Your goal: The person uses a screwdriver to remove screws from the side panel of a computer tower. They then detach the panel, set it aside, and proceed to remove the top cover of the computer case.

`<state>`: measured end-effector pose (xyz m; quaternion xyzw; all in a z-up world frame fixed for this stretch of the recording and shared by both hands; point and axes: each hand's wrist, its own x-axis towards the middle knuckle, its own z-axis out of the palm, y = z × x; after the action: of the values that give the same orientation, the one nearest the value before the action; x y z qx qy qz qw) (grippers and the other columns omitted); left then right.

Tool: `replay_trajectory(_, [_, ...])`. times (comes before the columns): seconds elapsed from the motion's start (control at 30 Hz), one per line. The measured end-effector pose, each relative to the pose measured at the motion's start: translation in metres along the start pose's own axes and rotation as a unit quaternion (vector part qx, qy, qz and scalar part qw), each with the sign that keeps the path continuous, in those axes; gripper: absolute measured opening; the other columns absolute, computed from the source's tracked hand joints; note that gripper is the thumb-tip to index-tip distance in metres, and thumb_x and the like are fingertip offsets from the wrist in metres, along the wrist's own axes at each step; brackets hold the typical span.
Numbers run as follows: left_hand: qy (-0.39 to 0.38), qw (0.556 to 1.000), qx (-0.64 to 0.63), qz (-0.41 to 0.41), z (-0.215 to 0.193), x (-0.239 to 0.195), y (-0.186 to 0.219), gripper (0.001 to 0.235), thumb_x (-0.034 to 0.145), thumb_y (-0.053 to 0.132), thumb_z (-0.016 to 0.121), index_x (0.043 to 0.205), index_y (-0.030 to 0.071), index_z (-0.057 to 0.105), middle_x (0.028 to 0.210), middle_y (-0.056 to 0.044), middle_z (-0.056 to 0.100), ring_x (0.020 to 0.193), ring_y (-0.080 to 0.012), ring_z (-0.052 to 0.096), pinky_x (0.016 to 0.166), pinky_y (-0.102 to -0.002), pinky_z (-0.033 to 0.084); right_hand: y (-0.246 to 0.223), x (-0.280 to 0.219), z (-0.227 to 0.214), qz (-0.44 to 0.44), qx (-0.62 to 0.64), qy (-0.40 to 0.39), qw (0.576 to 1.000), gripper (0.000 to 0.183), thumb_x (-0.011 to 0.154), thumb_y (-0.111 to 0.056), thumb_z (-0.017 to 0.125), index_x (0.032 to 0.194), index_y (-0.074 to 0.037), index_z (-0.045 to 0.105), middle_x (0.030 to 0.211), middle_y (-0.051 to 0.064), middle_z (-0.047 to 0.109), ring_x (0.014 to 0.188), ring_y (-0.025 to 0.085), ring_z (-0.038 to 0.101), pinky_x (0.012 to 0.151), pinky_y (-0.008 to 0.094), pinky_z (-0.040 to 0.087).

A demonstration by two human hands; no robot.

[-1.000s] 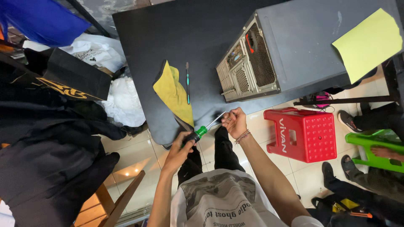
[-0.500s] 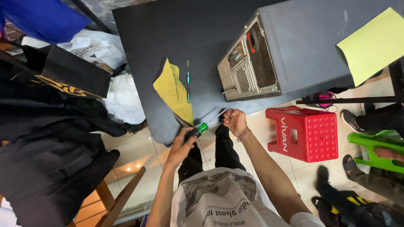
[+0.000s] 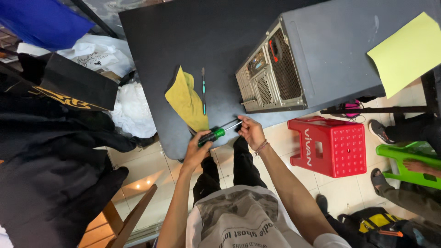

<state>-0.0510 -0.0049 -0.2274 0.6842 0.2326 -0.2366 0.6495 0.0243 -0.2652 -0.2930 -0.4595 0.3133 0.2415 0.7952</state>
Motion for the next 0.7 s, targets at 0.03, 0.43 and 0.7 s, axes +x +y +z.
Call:
replay_trajectory(0.03, [0.000, 1.000, -0.001, 0.001, 0.002, 0.003, -0.002, 0.048, 0.094, 0.014, 0.074, 0.142, 0.021, 0.071, 0.129, -0.025, 0.067, 0.109, -0.0358, 0.071, 0.089, -0.044, 0.062, 0.000, 0.001, 0.000, -0.001, -0.001, -0.001, 1.000, 0.035, 0.102, -0.013, 0.057, 0.131, 0.000, 0.070, 0.076, -0.006, 0.041, 0.060, 0.006, 0.039, 0.069, 0.030, 0.051])
replay_trajectory(0.43, [0.024, 0.995, -0.096, -0.017, 0.016, 0.014, -0.005, 0.049, 0.094, 0.009, 0.072, 0.141, 0.024, 0.071, 0.134, -0.022, 0.064, 0.108, -0.0294, 0.071, 0.095, -0.040, 0.062, 0.009, 0.009, -0.001, -0.040, 0.015, 0.015, 0.999, 0.027, 0.111, -0.022, 0.065, 0.129, -0.003, 0.072, 0.075, -0.005, 0.046, 0.056, 0.005, 0.043, 0.070, 0.032, 0.056])
replay_trajectory(0.7, [0.038, 0.989, -0.140, -0.004, 0.021, 0.018, 0.004, 0.051, 0.094, 0.004, 0.074, 0.141, 0.022, 0.072, 0.143, -0.026, 0.063, 0.122, -0.0322, 0.071, 0.110, -0.040, 0.057, 0.007, 0.017, 0.002, -0.043, 0.010, 0.029, 0.999, 0.027, 0.115, -0.022, 0.059, 0.130, -0.004, 0.072, 0.075, -0.005, 0.044, 0.054, 0.005, 0.040, 0.067, 0.031, 0.055])
